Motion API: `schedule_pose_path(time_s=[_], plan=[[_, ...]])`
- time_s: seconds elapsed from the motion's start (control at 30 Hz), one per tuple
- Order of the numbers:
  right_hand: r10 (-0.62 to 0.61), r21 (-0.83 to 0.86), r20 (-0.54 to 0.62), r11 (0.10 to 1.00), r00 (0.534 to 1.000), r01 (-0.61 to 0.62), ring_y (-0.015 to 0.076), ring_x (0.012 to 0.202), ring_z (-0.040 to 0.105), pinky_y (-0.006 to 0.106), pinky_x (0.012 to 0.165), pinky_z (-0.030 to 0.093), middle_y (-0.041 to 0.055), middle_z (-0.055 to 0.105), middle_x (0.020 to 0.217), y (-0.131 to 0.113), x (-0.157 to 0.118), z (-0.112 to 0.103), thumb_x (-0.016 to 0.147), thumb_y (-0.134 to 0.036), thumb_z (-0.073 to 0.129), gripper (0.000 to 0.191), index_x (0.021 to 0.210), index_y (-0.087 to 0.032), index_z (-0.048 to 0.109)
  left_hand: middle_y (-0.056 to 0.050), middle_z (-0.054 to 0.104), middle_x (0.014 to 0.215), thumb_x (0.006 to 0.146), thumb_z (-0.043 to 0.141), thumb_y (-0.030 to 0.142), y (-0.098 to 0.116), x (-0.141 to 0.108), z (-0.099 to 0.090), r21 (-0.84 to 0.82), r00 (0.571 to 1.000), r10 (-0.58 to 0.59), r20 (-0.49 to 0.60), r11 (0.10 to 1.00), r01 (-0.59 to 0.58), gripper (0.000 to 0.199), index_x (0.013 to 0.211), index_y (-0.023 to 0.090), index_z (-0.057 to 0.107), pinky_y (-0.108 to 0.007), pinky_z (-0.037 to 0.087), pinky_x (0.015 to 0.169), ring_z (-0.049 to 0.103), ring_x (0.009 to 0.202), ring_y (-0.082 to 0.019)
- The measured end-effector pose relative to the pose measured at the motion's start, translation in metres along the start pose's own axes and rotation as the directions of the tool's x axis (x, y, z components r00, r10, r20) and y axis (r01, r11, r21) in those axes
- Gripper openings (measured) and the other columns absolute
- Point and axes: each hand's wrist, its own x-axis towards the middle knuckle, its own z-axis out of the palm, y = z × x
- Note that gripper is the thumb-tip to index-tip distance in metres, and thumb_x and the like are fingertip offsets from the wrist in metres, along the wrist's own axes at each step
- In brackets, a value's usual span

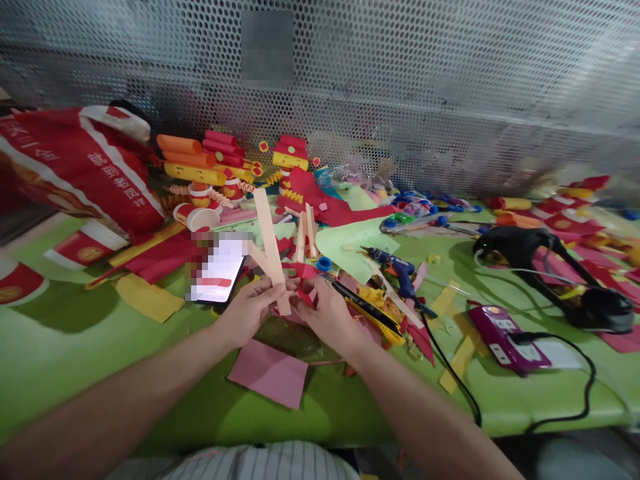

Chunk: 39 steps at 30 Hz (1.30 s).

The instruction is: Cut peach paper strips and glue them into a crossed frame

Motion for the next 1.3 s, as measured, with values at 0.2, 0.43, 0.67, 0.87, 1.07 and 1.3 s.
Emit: schedule_pose_path(time_s=[0.2,0.43,0.67,0.87,1.07,1.3], plan=[[0.104,0.231,0.31,0.956,0.945,-0.181,0.0095,0.051,0.048,0.022,0.049,0.037,-0.0026,0.055,0.056,-0.0026,0.0027,-0.0027,0.071,-0.025,0.051,0.011,0.067,-0.016,0.056,-0.007,0.067,0.104,0.064,0.068,0.049,0.0037,-0.0057,0.0012,0.186,0.996,0.03,0.08,0.982,-0.044,0.033,0.077,0.018,0.073,-0.035,0.042,0.086,0.057,0.099,-0.026],[0.247,0.499,0.354,0.766,0.902,-0.406,0.0059,0.034,0.038,0.02,0.036,0.029,-0.0074,0.048,0.043,-0.0017,0.0037,0.0015,0.062,-0.033,0.064,0.018,0.064,-0.017,0.057,-0.005,0.069,0.082,0.069,0.066,0.041,0.0016,-0.0058,0.0013,0.18,0.996,0.044,0.081,0.982,-0.058,0.028,0.081,0.017,0.072,-0.034,0.044,0.083,0.06,0.084,-0.021],[0.256,0.695,0.26,0.62,0.931,-0.365,0.0092,0.044,0.051,0.023,0.046,0.043,-0.0028,0.06,0.054,-0.0027,0.0058,0.0027,0.057,-0.044,0.074,0.033,0.068,-0.016,0.059,-0.001,0.063,0.064,0.073,0.061,0.035,-0.0012,-0.0032,0.0037,0.229,0.997,0.028,0.072,0.972,-0.044,0.02,0.071,0.017,0.068,-0.031,0.043,0.075,0.057,0.07,-0.017],[0.185,0.73,0.397,0.53,0.899,-0.431,0.0088,0.046,0.055,0.023,0.048,0.048,-0.0007,0.064,0.059,-0.0043,0.0036,0.0004,0.061,-0.049,0.071,0.037,0.075,-0.016,0.064,0.002,0.048,0.05,0.073,0.061,0.04,0.0003,-0.0052,0.0053,0.227,0.992,0.074,0.105,0.969,-0.097,0.028,0.061,0.015,0.061,-0.024,0.032,0.053,0.04,0.049,-0.009],[0.205,0.751,0.372,0.507,0.905,-0.423,0.0088,0.048,0.058,0.021,0.048,0.049,0.0008,0.067,0.062,-0.0029,0.002,0.0032,0.064,-0.044,0.07,0.032,0.075,-0.015,0.065,0.003,0.048,0.05,0.068,0.065,0.041,0.004,-0.0056,0.0068,0.158,0.999,0.017,0.042,0.987,-0.023,0.027,0.061,0.015,0.061,-0.025,0.033,0.053,0.042,0.049,-0.01],[0.293,0.727,0.403,0.473,0.867,-0.498,0.0078,0.039,0.055,0.019,0.042,0.046,-0.001,0.066,0.057,-0.0097,0.0009,0.0014,0.057,-0.042,0.076,0.033,0.071,-0.015,0.063,0.0,0.058,0.06,0.07,0.063,0.039,0.0044,-0.0017,0.0026,0.132,0.998,-0.021,-0.064,0.991,0.029,0.024,0.063,0.016,0.06,-0.025,0.038,0.055,0.052,0.055,-0.013]])
